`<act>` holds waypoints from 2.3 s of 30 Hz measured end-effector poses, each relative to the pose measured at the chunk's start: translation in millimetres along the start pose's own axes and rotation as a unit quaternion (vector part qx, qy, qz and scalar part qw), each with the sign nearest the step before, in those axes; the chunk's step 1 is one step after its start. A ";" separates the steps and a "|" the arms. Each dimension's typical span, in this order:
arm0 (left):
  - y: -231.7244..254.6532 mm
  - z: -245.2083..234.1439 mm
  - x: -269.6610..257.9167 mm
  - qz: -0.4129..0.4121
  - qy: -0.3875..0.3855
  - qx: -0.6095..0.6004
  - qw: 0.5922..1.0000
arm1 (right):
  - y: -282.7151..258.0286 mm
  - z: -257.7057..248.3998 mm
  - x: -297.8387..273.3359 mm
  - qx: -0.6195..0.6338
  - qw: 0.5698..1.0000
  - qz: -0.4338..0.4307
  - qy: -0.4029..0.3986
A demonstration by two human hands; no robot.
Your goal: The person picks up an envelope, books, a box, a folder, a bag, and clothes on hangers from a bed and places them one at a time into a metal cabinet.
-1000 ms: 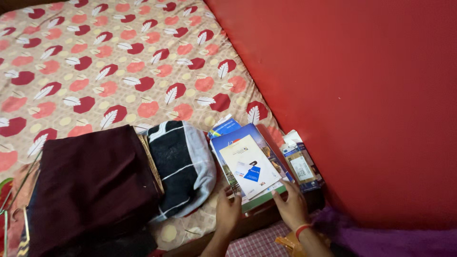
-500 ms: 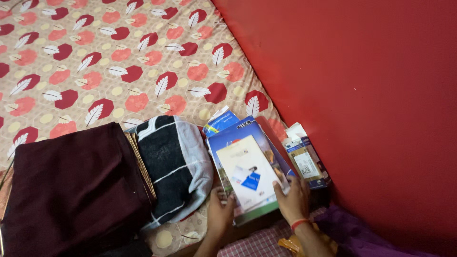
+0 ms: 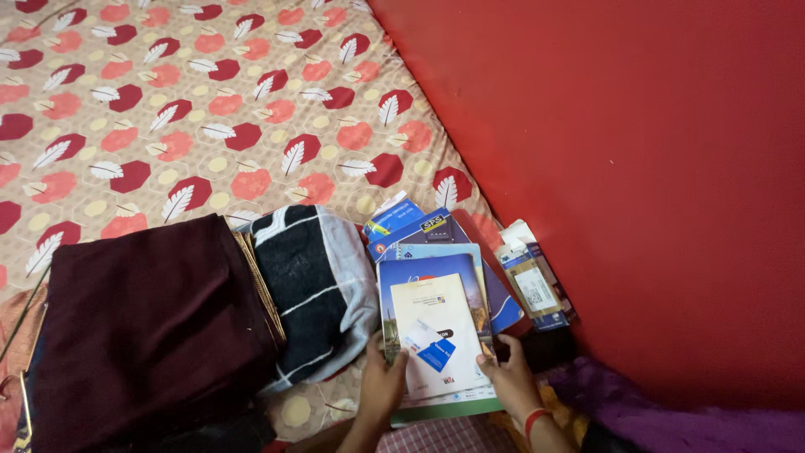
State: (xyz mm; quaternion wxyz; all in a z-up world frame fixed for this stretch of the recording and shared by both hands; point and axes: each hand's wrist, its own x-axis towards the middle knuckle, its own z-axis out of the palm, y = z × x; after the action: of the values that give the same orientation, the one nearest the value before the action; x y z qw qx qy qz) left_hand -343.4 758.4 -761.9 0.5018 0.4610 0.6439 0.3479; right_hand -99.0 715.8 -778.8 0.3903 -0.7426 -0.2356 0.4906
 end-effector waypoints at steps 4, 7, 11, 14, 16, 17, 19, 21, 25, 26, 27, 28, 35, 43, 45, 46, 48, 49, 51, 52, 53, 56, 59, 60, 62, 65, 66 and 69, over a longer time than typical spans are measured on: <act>12.3 0.6 3.2 0.010 -0.036 -0.032 0.999 | 11.9 4.6 -12.8 -0.157 0.975 -0.122 0.101; 4.6 5.6 19.0 0.043 -0.040 -0.005 0.998 | 12.7 6.1 -11.0 -0.163 0.972 -0.120 0.121; -15.8 18.2 41.6 0.052 -0.038 -0.029 0.998 | 12.2 2.9 8.7 -0.209 0.949 -0.173 0.163; -19.7 23.9 50.4 0.037 -0.035 -0.060 0.997 | 11.0 5.2 25.3 -0.257 0.924 -0.203 0.198; -15.1 23.0 47.8 0.019 -0.029 -0.015 0.999 | 5.6 8.1 31.6 -0.272 0.917 -0.207 0.205; -11.5 22.4 45.3 0.009 -0.026 0.007 1.000 | 1.1 10.7 32.3 -0.272 0.918 -0.206 0.200; -7.3 20.3 38.4 0.000 -0.024 0.046 0.999 | -10.0 16.2 27.1 -0.263 0.938 -0.152 0.167; -6.9 19.6 40.1 0.017 -0.025 0.076 0.997 | -23.9 17.4 19.6 -0.242 0.963 -0.044 0.112; -28.8 15.7 38.3 0.071 -0.038 0.035 0.996 | -29.5 12.1 1.9 -0.076 0.996 -0.028 0.048; -35.4 15.7 36.0 0.079 -0.043 0.002 0.996 | -26.4 5.0 -2.8 -0.008 0.999 -0.029 -0.018; -42.5 13.1 31.1 0.078 -0.049 -0.021 0.996 | -23.0 0.6 -6.6 0.060 0.994 -0.030 -0.083; -48.5 9.8 25.5 0.077 -0.055 -0.043 0.995 | -19.0 -2.3 -10.7 0.050 0.994 -0.036 -0.085; -31.7 6.3 -16.8 -0.080 -0.119 -0.157 0.977 | 29.6 -15.8 -41.8 0.003 0.989 -0.140 -0.042; 79.0 -22.5 -104.4 -0.030 -0.198 -0.190 0.961 | 2.4 -50.8 -138.1 0.089 0.976 -0.196 0.013; 101.9 -27.0 -130.0 -0.015 -0.209 -0.199 0.957 | -16.8 -60.6 -177.2 0.094 0.971 -0.220 0.024; 109.1 -29.9 -144.0 0.009 -0.215 -0.217 0.952 | -24.5 -66.1 -198.3 0.093 0.970 -0.225 0.025; 124.0 -35.6 -169.0 0.039 -0.230 -0.241 0.942 | -43.3 -78.2 -239.3 0.090 0.967 -0.238 0.026; 131.5 -38.8 -182.9 0.045 -0.239 -0.246 0.938 | -53.2 -82.6 -260.3 0.084 0.968 -0.235 0.032; 145.0 -46.2 -217.4 0.041 -0.249 -0.244 0.936 | -66.7 -92.7 -310.4 0.069 0.971 -0.225 0.046; 153.4 -47.6 -231.8 0.036 -0.250 -0.236 0.938 | -72.2 -97.0 -332.7 0.074 0.970 -0.226 0.054; 160.5 -49.3 -246.0 0.030 -0.251 -0.228 0.940 | -76.6 -101.3 -353.9 0.079 0.969 -0.227 0.063; 174.4 -52.1 -287.3 0.071 -0.279 -0.233 0.929 | -82.2 -118.9 -411.9 0.073 0.972 -0.196 0.104; 183.9 -45.7 -327.7 0.085 -0.303 -0.241 0.918 | -70.2 -138.4 -456.5 0.080 0.965 -0.203 0.142; 187.1 -42.7 -341.4 0.082 -0.319 -0.244 0.912 | -65.7 -147.6 -467.6 0.086 0.959 -0.220 0.154; 195.3 -35.3 -369.7 0.078 -0.353 -0.249 0.898 | -52.5 -165.5 -495.8 0.113 0.948 -0.251 0.157; 207.0 -20.8 -413.0 0.103 -0.399 -0.263 0.872 | -34.6 -195.4 -538.3 0.142 0.932 -0.296 0.156; 211.0 -16.4 -427.9 0.110 -0.408 -0.244 0.873 | -30.2 -204.9 -553.1 0.149 0.927 -0.309 0.154; 223.8 -3.2 -471.8 0.138 -0.448 -0.227 0.853 | -15.7 -232.9 -615.0 0.198 0.936 -0.227 0.183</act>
State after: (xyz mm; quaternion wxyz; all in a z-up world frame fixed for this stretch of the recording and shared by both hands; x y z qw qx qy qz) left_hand -258.1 388.2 -403.7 0.7736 0.5243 0.1817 0.3060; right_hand -136.6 193.1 -381.2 0.6667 -0.6542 -0.2208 0.2806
